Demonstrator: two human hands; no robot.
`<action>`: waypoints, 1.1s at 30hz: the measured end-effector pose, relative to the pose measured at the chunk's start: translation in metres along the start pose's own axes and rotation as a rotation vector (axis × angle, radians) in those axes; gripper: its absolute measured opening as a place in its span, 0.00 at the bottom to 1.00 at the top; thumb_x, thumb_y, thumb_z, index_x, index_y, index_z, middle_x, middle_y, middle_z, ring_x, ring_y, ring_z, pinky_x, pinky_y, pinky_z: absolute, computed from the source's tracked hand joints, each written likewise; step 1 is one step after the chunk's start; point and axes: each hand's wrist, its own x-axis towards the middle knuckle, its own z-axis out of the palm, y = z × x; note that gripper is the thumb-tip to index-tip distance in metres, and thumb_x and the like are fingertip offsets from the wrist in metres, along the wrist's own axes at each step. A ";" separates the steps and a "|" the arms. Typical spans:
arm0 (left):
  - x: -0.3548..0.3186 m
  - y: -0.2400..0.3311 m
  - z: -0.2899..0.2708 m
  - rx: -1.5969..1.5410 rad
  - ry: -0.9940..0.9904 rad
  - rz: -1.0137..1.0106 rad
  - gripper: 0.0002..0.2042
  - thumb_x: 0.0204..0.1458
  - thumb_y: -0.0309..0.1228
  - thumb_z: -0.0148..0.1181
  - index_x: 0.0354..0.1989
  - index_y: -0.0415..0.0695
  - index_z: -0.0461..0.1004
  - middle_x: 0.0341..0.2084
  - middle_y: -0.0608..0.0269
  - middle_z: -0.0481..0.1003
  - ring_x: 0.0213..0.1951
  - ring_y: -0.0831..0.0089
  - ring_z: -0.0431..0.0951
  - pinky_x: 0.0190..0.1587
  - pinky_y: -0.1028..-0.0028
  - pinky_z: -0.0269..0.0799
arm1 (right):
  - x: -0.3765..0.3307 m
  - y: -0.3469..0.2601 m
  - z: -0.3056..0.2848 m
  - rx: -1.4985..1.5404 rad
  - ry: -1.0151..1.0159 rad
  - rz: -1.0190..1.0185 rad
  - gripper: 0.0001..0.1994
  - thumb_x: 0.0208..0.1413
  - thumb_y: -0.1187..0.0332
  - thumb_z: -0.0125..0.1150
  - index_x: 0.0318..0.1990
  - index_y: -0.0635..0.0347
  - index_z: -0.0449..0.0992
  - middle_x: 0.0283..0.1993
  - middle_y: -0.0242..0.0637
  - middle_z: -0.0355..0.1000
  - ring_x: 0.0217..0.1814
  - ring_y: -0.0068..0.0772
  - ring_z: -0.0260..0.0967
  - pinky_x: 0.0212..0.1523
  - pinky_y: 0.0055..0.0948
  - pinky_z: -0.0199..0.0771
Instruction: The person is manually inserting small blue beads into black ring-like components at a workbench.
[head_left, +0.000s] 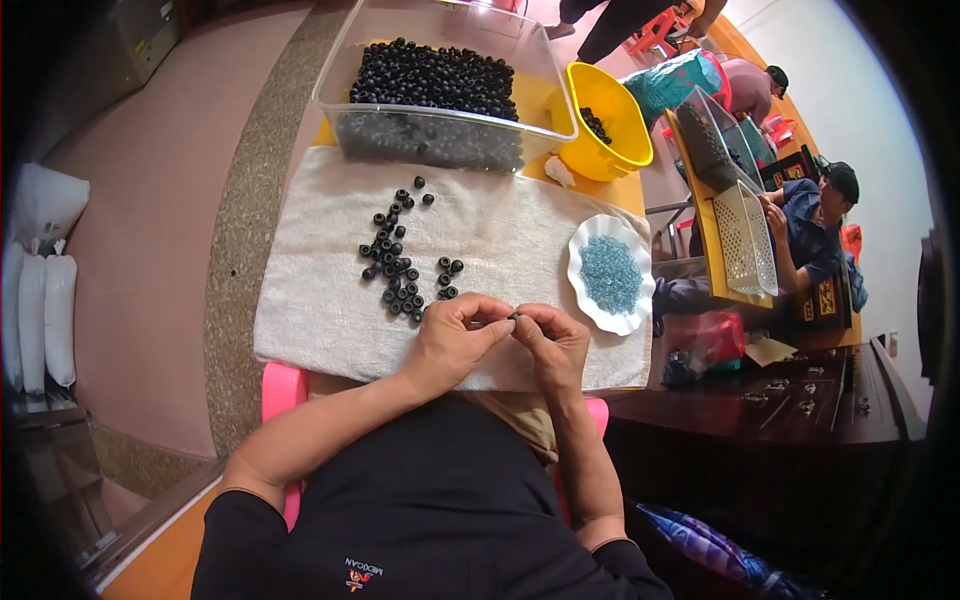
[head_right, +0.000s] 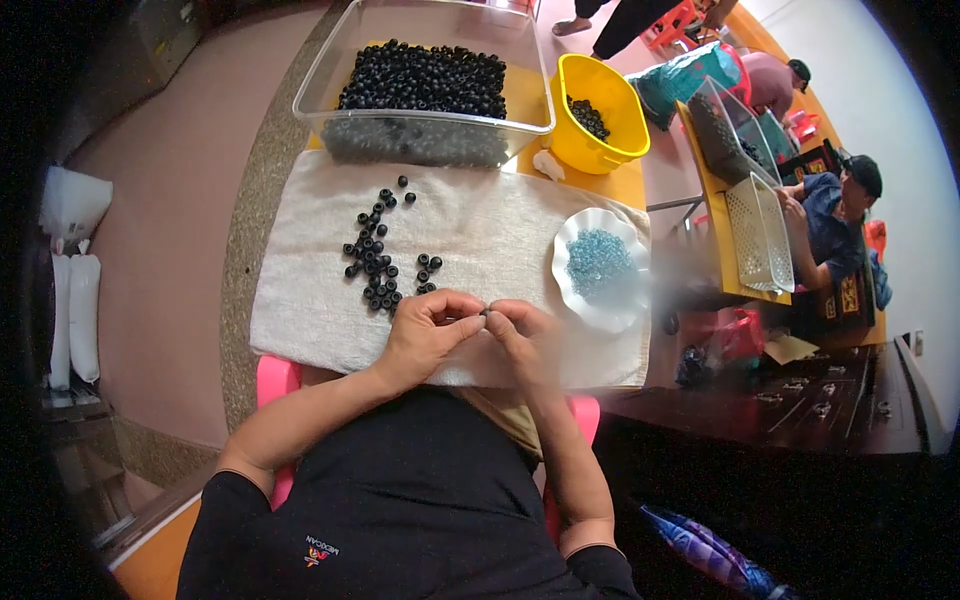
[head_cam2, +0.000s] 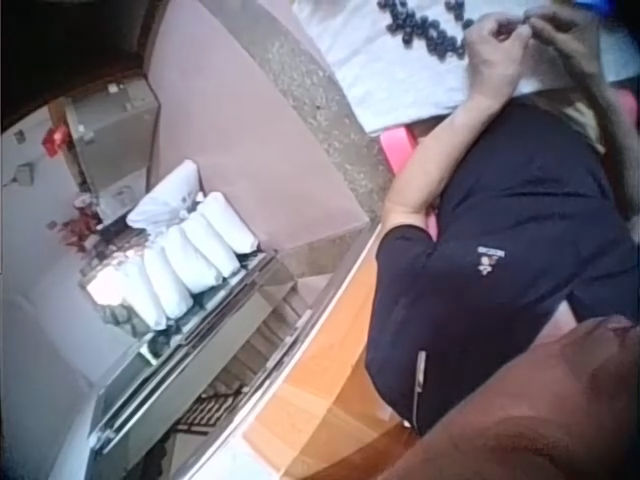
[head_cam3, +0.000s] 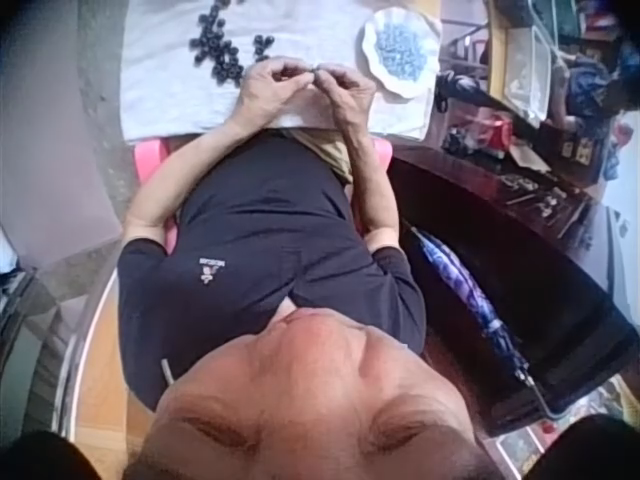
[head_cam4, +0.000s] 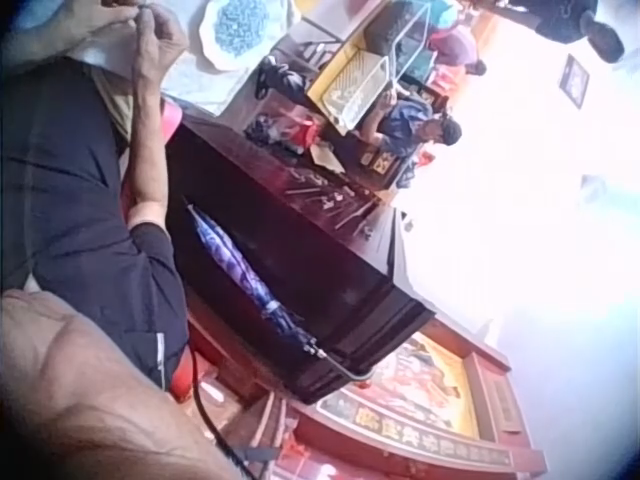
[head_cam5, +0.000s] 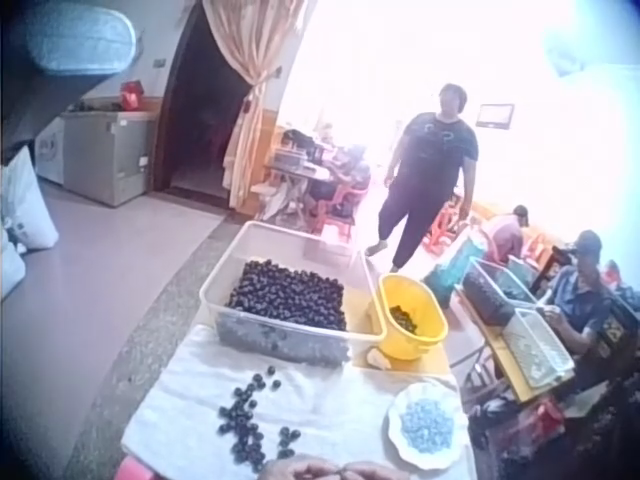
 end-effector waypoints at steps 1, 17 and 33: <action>0.000 0.003 0.001 0.020 -0.005 0.007 0.07 0.54 0.21 0.63 0.41 0.36 0.77 0.34 0.65 0.79 0.35 0.81 0.78 0.41 0.80 0.75 | 0.001 0.003 -0.001 0.002 0.003 -0.001 0.10 0.58 0.68 0.65 0.41 0.66 0.79 0.38 0.33 0.77 0.40 0.22 0.72 0.42 0.21 0.71; 0.002 -0.002 0.001 0.003 0.010 -0.038 0.07 0.54 0.19 0.62 0.37 0.39 0.69 0.34 0.65 0.76 0.34 0.85 0.74 0.39 0.82 0.73 | 0.001 0.000 0.003 -0.099 -0.027 -0.188 0.05 0.57 0.73 0.63 0.38 0.66 0.79 0.38 0.35 0.75 0.39 0.23 0.71 0.41 0.23 0.71; 0.005 0.004 -0.001 -0.131 -0.029 -0.058 0.09 0.51 0.19 0.64 0.30 0.40 0.67 0.32 0.61 0.77 0.34 0.84 0.74 0.38 0.80 0.73 | 0.008 -0.003 -0.012 0.142 -0.192 -0.068 0.04 0.52 0.82 0.62 0.36 0.71 0.78 0.39 0.41 0.75 0.39 0.27 0.73 0.44 0.24 0.73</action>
